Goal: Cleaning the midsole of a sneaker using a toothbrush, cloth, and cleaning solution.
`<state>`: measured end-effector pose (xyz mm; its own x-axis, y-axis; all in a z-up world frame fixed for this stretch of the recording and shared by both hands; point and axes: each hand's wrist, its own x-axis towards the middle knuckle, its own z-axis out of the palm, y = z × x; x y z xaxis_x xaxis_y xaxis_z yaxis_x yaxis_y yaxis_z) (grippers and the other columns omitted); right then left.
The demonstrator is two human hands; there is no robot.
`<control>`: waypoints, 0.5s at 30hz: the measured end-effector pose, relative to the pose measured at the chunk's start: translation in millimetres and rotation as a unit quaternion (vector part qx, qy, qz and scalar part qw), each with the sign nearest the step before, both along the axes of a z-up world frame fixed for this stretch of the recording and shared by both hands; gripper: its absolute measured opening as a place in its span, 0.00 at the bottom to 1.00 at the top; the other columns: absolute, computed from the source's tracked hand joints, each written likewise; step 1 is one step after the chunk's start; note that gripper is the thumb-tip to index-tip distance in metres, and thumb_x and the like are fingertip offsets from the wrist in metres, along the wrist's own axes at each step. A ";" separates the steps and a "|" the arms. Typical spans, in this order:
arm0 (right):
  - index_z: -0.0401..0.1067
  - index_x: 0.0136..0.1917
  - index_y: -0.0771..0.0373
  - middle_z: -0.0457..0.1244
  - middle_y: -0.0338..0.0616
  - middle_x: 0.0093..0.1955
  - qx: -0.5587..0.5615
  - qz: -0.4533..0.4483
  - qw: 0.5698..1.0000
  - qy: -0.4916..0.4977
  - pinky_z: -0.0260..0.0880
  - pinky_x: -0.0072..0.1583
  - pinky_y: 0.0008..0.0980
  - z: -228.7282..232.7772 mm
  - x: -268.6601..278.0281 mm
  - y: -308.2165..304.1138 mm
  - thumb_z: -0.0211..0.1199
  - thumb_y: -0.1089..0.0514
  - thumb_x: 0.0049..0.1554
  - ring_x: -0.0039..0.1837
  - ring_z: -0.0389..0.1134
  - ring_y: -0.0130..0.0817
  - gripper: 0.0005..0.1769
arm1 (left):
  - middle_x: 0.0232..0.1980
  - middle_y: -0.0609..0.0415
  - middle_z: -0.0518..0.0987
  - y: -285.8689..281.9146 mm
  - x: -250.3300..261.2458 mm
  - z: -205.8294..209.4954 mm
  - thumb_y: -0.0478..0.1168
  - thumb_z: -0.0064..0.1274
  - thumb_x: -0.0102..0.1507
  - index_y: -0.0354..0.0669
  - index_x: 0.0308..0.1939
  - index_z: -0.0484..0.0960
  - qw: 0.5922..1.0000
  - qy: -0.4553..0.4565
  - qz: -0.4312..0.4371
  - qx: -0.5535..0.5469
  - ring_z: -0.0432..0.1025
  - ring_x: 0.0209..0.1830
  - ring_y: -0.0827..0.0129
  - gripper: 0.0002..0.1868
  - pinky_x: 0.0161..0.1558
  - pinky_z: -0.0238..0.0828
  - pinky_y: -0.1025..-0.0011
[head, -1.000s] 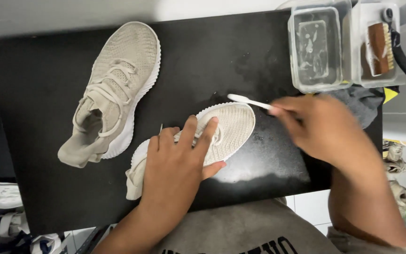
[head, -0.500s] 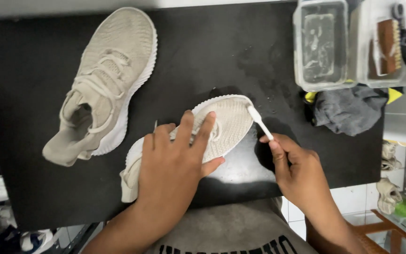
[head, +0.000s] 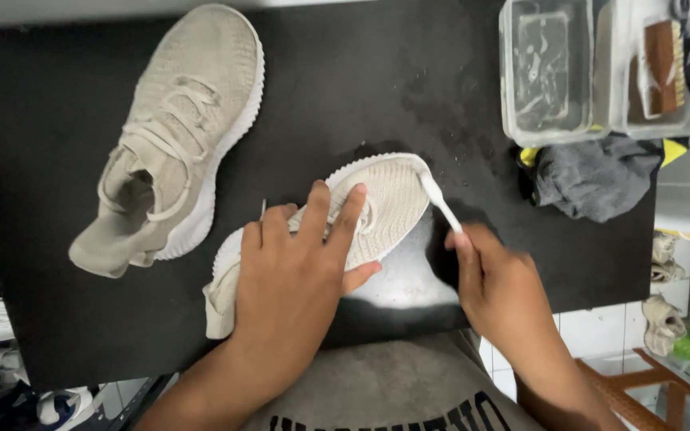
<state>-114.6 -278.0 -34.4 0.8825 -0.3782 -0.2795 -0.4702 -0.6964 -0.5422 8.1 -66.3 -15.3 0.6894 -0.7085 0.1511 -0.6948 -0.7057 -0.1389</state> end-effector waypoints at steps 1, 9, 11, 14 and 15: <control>0.71 0.49 0.54 0.53 0.40 0.20 0.000 -0.001 1.000 0.002 0.55 0.33 0.40 -0.9 7.9 -1.2 0.46 0.50 0.68 0.21 0.55 0.40 0.14 | 0.63 0.61 0.75 0.3 -0.8 -1.6 0.83 0.59 0.47 0.68 0.68 0.74 1.000 0.002 -0.001 0.000 0.70 0.41 0.64 0.50 0.39 0.66 0.66; 0.65 0.48 0.55 0.58 0.54 0.23 -0.106 0.058 0.992 0.038 0.50 0.34 0.59 2.6 31.3 -16.1 0.46 0.49 0.70 0.30 0.58 0.69 0.13 | 0.62 0.64 0.74 0.6 0.6 0.7 0.85 0.57 0.47 0.69 0.67 0.74 1.000 -0.012 0.000 0.002 0.68 0.39 0.66 0.50 0.37 0.65 0.68; 0.66 0.47 0.54 0.59 0.52 0.22 -0.089 0.060 0.990 0.090 0.54 0.35 0.55 26.4 34.2 -25.1 0.45 0.46 0.69 0.29 0.61 0.64 0.15 | 0.61 0.62 0.75 2.0 4.6 0.0 0.83 0.60 0.47 0.69 0.67 0.76 1.000 -0.004 -0.023 -0.011 0.68 0.39 0.65 0.50 0.38 0.64 0.67; 0.70 0.45 0.54 0.62 0.48 0.21 -0.059 0.096 0.984 0.141 0.58 0.36 0.46 48.9 53.0 -36.0 0.46 0.46 0.69 0.26 0.65 0.50 0.17 | 0.62 0.61 0.75 4.7 4.6 -2.9 0.82 0.60 0.47 0.68 0.67 0.76 0.999 -0.003 -0.047 -0.009 0.69 0.40 0.64 0.50 0.39 0.66 0.66; 0.72 0.44 0.54 0.62 0.45 0.22 -0.048 0.122 0.981 0.141 0.59 0.36 0.42 54.9 61.3 -39.6 0.47 0.49 0.69 0.25 0.64 0.41 0.17 | 0.63 0.61 0.75 4.5 5.2 -3.9 0.84 0.58 0.47 0.68 0.68 0.75 0.998 -0.012 -0.054 0.002 0.70 0.41 0.64 0.50 0.40 0.67 0.66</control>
<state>-53.3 -317.6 20.5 0.8424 -0.2027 -0.4993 -0.4059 -0.8481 -0.3405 13.3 -61.8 -19.2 0.6057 -0.7787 0.1632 -0.7627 -0.6267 -0.1598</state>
